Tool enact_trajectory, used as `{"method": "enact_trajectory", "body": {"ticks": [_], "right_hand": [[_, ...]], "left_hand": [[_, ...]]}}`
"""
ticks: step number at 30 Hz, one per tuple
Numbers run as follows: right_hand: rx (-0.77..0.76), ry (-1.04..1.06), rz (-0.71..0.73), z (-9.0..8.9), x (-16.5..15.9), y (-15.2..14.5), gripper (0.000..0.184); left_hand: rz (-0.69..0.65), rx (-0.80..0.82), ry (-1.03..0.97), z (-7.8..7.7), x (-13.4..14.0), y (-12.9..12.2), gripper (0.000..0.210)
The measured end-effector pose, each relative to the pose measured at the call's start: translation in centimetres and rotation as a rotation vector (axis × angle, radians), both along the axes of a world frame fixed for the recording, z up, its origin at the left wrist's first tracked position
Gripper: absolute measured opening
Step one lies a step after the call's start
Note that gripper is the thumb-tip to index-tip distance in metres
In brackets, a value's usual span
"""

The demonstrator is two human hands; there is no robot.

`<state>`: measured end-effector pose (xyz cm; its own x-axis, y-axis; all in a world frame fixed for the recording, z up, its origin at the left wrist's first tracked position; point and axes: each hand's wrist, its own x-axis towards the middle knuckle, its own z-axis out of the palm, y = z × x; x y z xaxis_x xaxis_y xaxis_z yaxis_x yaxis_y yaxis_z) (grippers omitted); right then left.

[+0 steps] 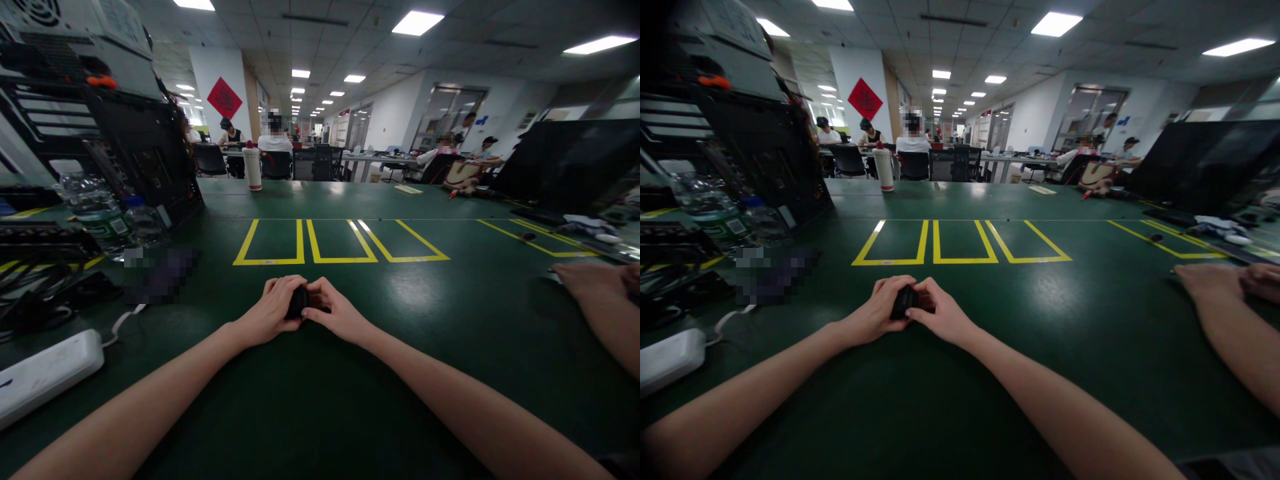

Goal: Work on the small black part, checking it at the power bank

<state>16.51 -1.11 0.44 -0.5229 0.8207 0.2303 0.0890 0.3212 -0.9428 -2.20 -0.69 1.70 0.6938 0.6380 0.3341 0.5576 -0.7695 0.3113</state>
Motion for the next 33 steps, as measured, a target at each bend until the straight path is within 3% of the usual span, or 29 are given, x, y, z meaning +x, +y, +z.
{"method": "enact_trajectory", "body": {"ticks": [6,10,18,24,33], "right_hand": [[0.008,-0.008,-0.044,-0.20,-0.12,-0.03,0.017],[-0.013,-0.022,-0.090,-0.36,-0.10,0.12,0.026],[-0.057,0.026,0.018,-0.30,0.27,0.45,0.028],[-0.059,0.060,-0.026,-0.43,0.06,0.38,0.021],[-0.118,-0.004,-0.040,-0.13,0.25,0.49,0.027]], "left_hand": [[-0.001,-0.005,-0.003,-0.02,0.01,0.03,0.060],[-0.005,-0.009,-0.004,-0.09,0.04,0.10,0.061],[-0.005,0.006,-0.013,-0.34,0.09,0.19,0.062],[-0.006,0.007,-0.010,-0.19,0.07,0.14,0.061],[-0.003,0.006,-0.021,-0.34,0.04,0.22,0.061]]}}
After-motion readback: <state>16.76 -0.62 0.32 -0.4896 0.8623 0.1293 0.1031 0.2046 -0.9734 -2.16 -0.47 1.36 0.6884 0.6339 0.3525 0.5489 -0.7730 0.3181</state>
